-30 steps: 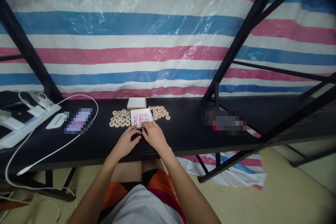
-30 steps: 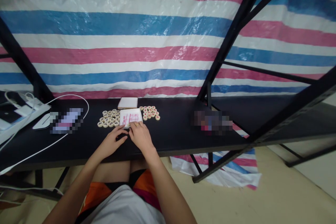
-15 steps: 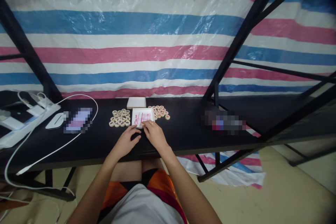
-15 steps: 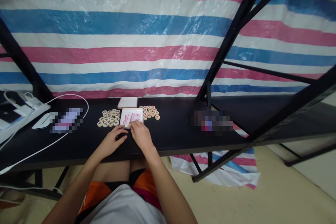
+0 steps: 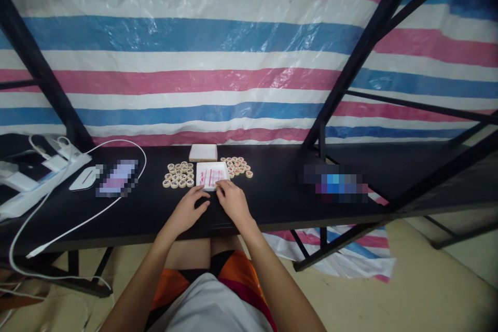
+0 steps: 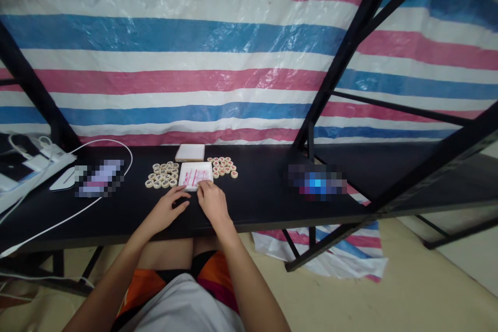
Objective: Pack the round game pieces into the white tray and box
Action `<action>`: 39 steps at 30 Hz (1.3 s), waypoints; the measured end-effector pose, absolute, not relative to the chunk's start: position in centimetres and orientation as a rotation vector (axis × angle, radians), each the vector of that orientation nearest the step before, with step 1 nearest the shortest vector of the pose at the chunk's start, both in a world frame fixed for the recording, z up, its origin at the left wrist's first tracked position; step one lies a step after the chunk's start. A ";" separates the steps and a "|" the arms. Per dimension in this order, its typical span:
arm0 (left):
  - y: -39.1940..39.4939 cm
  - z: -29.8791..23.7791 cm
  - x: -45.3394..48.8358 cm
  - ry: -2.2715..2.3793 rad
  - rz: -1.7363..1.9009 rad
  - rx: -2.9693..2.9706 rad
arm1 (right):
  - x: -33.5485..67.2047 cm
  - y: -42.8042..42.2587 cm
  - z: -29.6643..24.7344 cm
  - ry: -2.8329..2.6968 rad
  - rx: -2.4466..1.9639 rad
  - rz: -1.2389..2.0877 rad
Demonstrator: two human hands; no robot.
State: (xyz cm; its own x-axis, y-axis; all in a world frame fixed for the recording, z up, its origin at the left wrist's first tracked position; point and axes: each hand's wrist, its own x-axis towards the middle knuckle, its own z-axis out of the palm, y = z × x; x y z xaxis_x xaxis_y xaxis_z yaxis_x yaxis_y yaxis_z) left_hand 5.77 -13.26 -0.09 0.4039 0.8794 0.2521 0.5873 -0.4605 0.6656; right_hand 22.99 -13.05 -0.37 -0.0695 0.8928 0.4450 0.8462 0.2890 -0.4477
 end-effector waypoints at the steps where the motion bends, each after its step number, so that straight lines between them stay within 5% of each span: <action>1: -13.3 -0.1 5.8 1.248 0.811 2.187 | 23.1 -13.0 -0.4 -1.886 -1.542 0.120; 20: -13.3 0.0 5.8 1.259 0.804 2.181 | 23.9 -12.6 -0.8 -1.616 -1.455 0.176; 27: -13.2 -0.2 5.9 1.239 0.841 2.190 | 22.7 -13.9 0.3 -2.066 -1.601 0.099; 39: -13.4 0.1 5.9 1.236 0.838 2.181 | 22.5 -13.8 0.2 -2.003 -1.659 0.051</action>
